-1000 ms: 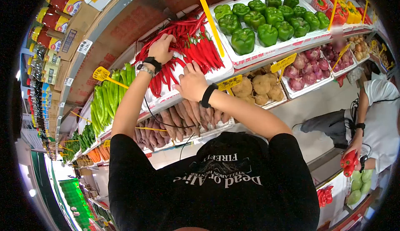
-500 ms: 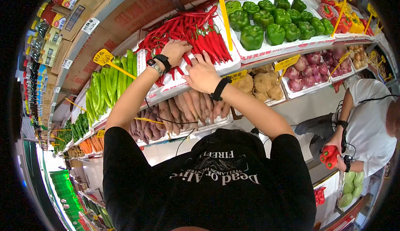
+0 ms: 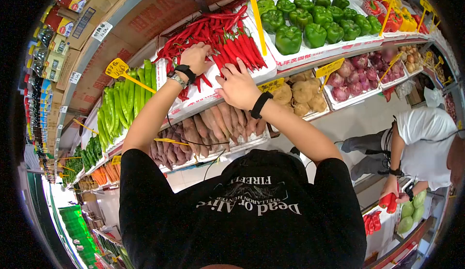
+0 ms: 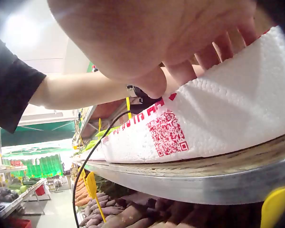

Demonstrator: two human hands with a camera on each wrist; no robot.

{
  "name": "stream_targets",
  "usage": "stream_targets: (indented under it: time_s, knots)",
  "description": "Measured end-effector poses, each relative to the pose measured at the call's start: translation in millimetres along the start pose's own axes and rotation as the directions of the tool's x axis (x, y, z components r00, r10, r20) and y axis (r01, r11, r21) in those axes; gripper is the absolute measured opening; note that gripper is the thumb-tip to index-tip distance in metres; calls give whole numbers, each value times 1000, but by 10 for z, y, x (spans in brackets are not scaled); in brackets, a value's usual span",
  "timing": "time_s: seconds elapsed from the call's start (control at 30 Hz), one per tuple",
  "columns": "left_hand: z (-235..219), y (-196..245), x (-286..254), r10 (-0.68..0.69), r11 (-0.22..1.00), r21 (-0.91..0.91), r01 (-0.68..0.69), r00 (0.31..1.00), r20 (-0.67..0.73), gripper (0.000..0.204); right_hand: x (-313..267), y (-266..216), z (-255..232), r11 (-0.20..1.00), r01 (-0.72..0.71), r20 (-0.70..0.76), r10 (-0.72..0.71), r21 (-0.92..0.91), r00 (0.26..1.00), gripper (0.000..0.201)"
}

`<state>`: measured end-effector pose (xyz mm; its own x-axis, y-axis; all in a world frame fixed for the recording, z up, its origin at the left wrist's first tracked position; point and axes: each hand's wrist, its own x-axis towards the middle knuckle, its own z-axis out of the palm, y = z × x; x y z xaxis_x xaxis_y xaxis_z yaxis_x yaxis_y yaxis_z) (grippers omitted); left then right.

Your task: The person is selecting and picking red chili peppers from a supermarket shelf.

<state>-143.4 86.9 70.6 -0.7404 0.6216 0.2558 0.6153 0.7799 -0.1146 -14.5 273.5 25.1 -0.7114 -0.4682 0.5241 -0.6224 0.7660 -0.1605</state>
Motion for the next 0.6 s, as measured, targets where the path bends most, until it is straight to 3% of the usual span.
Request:
stream_targets:
  time_s: [0.1, 0.17, 0.2, 0.27, 0.3, 0.37, 0.4, 0.47, 0.57, 0.6]
  knots:
    - [-150, -84, -79, -153, 982, -98, 161, 984, 88, 31, -8, -2, 51, 1000, -1, -64, -1, -29, 998, 36]
    - [-135, -253, -161, -159, 981, -109, 163, 986, 43, 30, -25, 13, 65, 1000, 8, -85, -8, 8, 996, 35]
    - [-209, -249, -198, -212, 967, -114, 227, 969, 129, 29, -13, 25, 44, 999, 21, -87, -16, 50, 996, 34]
    - [-322, -199, -346, -290, 944, -89, 318, 927, 237, 29, 9, 31, -8, 991, 50, -124, -35, 123, 992, 26]
    - [-444, -144, -391, -328, 920, -81, 382, 868, 373, 37, 9, 37, -35, 990, 53, -97, -40, 130, 994, 23]
    - [-532, 10, -436, -424, 901, 124, 417, 778, 463, 56, 8, 67, -75, 988, 58, -42, -53, 141, 998, 17]
    - [-483, 16, -456, -440, 895, 156, 417, 774, 456, 55, 15, 78, -32, 981, 80, -130, -58, 174, 990, 10]
    - [-282, -22, -501, -471, 882, 220, 417, 764, 440, 56, 32, 82, -9, 980, 73, -130, -49, 185, 990, 9]
    - [-89, -171, -464, -442, 880, 82, 468, 741, 505, 57, 70, 80, 9, 991, 55, -155, -35, 124, 987, 8]
    - [-95, -153, -477, -445, 872, 29, 489, 766, 464, 59, 74, 63, 10, 994, 44, -165, -27, 96, 986, 8]
